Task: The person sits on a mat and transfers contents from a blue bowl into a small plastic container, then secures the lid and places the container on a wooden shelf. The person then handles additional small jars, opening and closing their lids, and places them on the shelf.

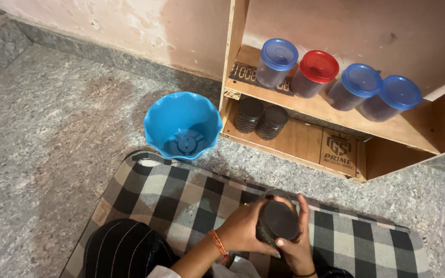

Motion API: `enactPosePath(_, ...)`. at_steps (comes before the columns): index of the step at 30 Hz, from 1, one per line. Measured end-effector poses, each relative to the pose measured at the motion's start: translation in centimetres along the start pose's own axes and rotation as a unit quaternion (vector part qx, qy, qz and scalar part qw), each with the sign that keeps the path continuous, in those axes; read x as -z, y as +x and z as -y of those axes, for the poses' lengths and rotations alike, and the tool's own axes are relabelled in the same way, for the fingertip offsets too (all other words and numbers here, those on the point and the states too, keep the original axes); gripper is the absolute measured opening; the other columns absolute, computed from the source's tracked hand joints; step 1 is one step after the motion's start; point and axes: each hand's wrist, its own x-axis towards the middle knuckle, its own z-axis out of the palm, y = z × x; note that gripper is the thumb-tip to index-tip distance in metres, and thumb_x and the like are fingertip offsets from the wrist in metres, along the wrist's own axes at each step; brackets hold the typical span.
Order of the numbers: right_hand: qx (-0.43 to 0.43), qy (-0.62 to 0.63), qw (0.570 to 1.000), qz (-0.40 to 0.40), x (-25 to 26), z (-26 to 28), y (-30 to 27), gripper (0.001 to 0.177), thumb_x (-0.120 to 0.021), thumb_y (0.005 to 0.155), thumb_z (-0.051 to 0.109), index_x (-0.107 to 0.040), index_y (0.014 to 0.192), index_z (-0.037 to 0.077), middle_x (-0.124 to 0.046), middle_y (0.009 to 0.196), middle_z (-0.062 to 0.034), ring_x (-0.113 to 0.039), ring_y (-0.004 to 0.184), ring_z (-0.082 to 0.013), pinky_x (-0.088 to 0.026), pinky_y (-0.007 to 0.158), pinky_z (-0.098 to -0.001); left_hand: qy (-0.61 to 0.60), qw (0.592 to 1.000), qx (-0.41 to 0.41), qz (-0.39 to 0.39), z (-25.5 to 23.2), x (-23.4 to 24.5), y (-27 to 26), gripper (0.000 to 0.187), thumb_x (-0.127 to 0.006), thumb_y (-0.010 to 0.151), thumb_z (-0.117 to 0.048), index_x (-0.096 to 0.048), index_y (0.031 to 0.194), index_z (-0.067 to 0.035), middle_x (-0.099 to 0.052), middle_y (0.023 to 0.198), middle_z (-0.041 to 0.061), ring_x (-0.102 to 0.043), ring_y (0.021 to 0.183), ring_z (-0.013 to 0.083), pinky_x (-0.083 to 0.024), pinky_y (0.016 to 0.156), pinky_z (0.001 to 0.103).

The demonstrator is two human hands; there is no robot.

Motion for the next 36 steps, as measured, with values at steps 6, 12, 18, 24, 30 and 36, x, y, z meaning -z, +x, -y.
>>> enactPosePath(6, 0.032, -0.112, 0.993, -0.001, -0.1, -0.2, 0.1, 0.127, -0.091, 0.060, 0.018, -0.015, 0.161, 0.014, -0.050, 0.147, -0.0244, -0.054, 0.133, -0.0332, -0.046, 0.111, -0.0453, 0.089, 0.996, 0.020, -0.020, -0.2, -0.4, 0.1, 0.099, -0.090, 0.064, -0.041, -0.046, 0.143, -0.002, -0.065, 0.129, 0.021, -0.067, 0.114, 0.0375, -0.054, 0.099, 0.046)
enactPosePath(12, 0.118, -0.187, 0.975, 0.004, 0.0, -1.6, 0.0, 0.123, -0.092, 0.067, 0.027, -0.015, 0.161, 0.012, -0.049, 0.151, -0.0232, -0.052, 0.138, -0.0349, -0.043, 0.115, -0.0466, 0.153, 0.987, 0.000, -0.054, 0.2, -0.8, -0.2, 0.102, -0.092, 0.065, -0.041, -0.045, 0.146, -0.002, -0.063, 0.130, 0.021, -0.066, 0.115, 0.0376, -0.054, 0.098, 0.048)
enactPosePath(18, 0.019, -0.184, 0.983, 0.011, 0.4, -2.4, 0.2, 0.152, -0.095, 0.048, 0.049, -0.004, 0.165, 0.014, -0.038, 0.156, -0.0211, -0.045, 0.142, -0.0353, -0.041, 0.114, -0.0484, 0.039, 0.987, 0.046, -0.146, 0.1, -0.6, 0.1, 0.106, -0.090, 0.071, -0.053, -0.039, 0.147, 0.000, -0.061, 0.134, 0.021, -0.066, 0.121, 0.0357, -0.053, 0.104, 0.044)
enactPosePath(24, 0.031, -0.316, 0.947, 0.051, 2.3, -2.6, 0.3, 0.152, -0.101, 0.047, 0.033, -0.003, 0.160, 0.006, -0.041, 0.152, -0.0207, -0.046, 0.139, -0.0324, -0.041, 0.113, -0.0457, -0.036, 0.992, -0.001, -0.123, -0.3, 0.1, -0.1, 0.104, -0.087, 0.074, -0.054, -0.045, 0.154, -0.003, -0.057, 0.151, 0.020, -0.057, 0.143, 0.0373, -0.047, 0.120, 0.045)
enactPosePath(30, 0.056, -0.240, 0.954, -0.172, 7.0, -3.1, 0.4, 0.108, -0.089, 0.063, 0.006, -0.034, 0.156, -0.005, -0.056, 0.142, -0.0236, -0.062, 0.125, -0.0349, -0.051, 0.108, -0.0468, 0.038, 0.993, -0.001, -0.109, 1.6, -1.1, -0.3, 0.105, -0.092, 0.073, -0.041, -0.041, 0.157, -0.003, -0.047, 0.160, 0.023, -0.043, 0.152, 0.0402, -0.038, 0.124, 0.047)
enactPosePath(36, 0.087, -0.045, 0.923, -0.372, 11.0, -4.4, 2.8, 0.116, -0.084, 0.079, 0.003, -0.003, 0.162, 0.010, -0.042, 0.157, -0.0143, -0.052, 0.135, -0.0280, -0.047, 0.108, -0.0410, 0.133, 0.982, 0.114, -0.065, 5.5, -3.9, -0.3, 0.111, -0.094, 0.068, -0.032, -0.032, 0.153, 0.000, -0.042, 0.154, 0.026, -0.038, 0.143, 0.0449, -0.034, 0.118, 0.048)
